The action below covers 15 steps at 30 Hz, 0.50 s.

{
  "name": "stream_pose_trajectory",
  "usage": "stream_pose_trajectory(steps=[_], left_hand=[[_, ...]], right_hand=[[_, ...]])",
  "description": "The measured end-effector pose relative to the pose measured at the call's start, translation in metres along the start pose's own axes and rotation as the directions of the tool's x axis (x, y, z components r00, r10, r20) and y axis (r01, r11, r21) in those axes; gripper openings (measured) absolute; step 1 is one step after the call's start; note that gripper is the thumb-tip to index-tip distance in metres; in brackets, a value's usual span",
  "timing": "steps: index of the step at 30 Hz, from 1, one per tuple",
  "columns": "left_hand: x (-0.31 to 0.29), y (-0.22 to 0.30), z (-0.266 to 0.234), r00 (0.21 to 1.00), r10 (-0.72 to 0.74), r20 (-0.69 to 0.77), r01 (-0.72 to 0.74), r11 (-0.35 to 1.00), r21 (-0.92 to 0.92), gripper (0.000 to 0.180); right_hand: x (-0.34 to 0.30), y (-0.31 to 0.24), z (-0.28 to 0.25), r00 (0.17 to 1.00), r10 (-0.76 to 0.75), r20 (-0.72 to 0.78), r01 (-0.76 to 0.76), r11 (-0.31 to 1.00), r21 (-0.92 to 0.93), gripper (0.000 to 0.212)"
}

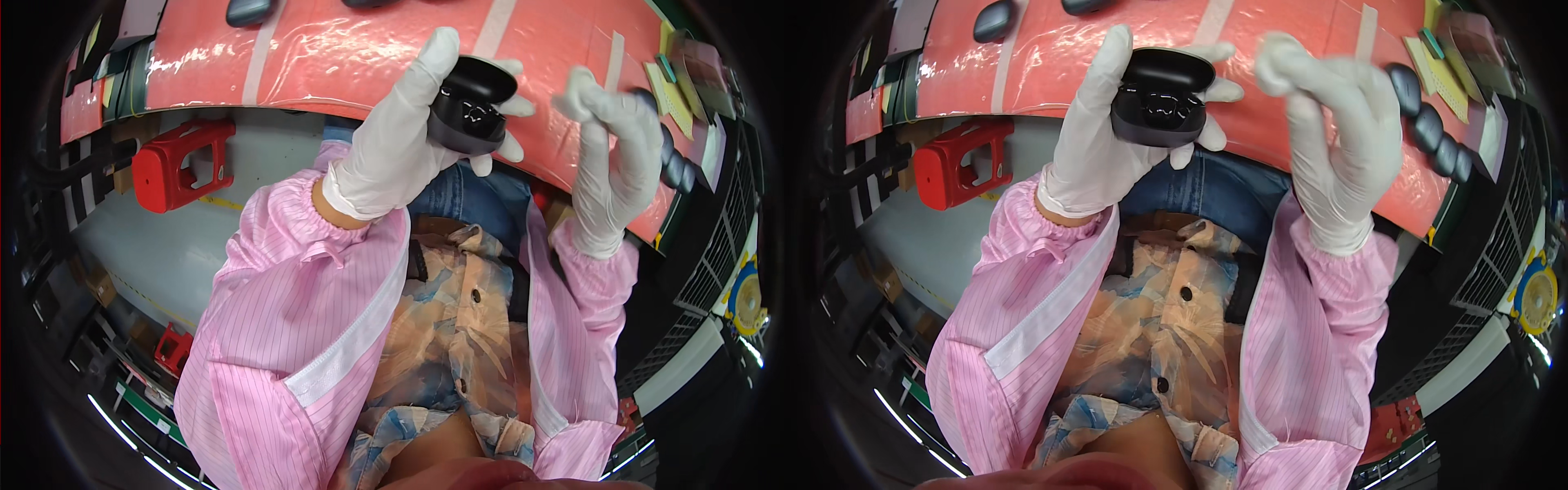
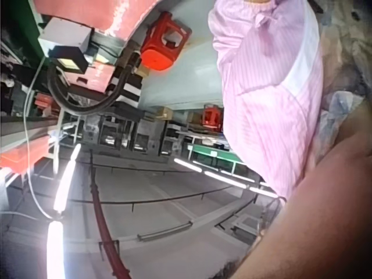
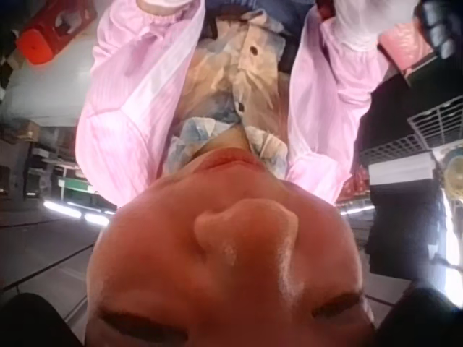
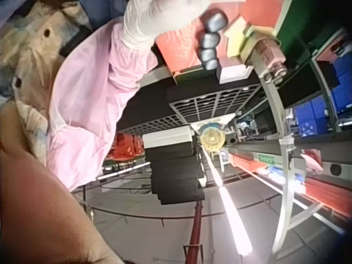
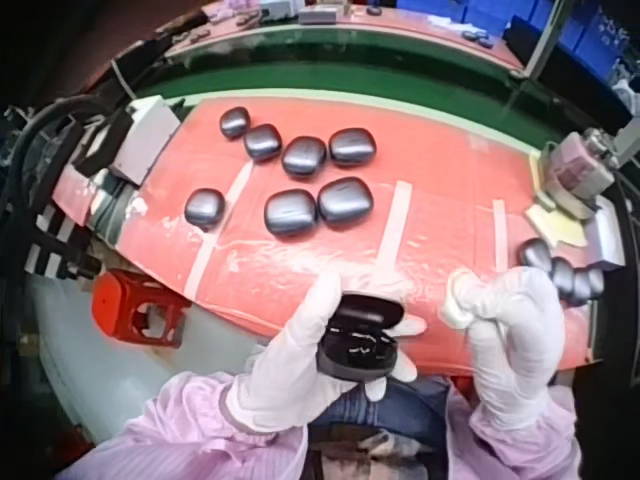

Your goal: Cleaning the interior and exterior of earbud charging cases using a wipe at an electronics factory station.

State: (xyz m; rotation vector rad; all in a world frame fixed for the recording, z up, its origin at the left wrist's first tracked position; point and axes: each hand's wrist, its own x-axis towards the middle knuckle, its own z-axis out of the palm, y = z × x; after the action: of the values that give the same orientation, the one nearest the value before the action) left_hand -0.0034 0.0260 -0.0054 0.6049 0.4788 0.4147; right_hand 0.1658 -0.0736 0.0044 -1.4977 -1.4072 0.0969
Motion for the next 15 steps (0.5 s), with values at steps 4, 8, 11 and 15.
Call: stream_pose_trajectory(steps=[4, 8, 11, 15], left_hand=[[0.0, -0.007, 0.01, 0.987, -0.161, -0.029, 0.16, 0.987, -0.02, 0.059], [0.005, -0.016, 0.004, 0.978, -0.152, -0.141, 0.159, 0.986, 0.041, 0.058], [0.016, -0.007, -0.011, 0.978, -0.203, -0.048, 0.192, 0.966, -0.17, 0.063], [0.019, -0.006, -0.013, 0.97, -0.245, 0.01, 0.226, 0.879, -0.42, 0.066]], right_hand=[[0.037, -0.005, 0.016, 0.791, -0.23, 0.567, 0.435, 0.863, -0.257, 0.025], [0.018, -0.007, 0.001, 0.785, 0.035, 0.619, 0.285, 0.866, -0.411, 0.019], [0.021, 0.005, -0.014, 0.855, 0.045, 0.516, 0.237, 0.851, -0.468, 0.02], [0.009, 0.02, -0.014, 0.907, 0.195, 0.373, -0.056, 0.934, -0.352, 0.017]])
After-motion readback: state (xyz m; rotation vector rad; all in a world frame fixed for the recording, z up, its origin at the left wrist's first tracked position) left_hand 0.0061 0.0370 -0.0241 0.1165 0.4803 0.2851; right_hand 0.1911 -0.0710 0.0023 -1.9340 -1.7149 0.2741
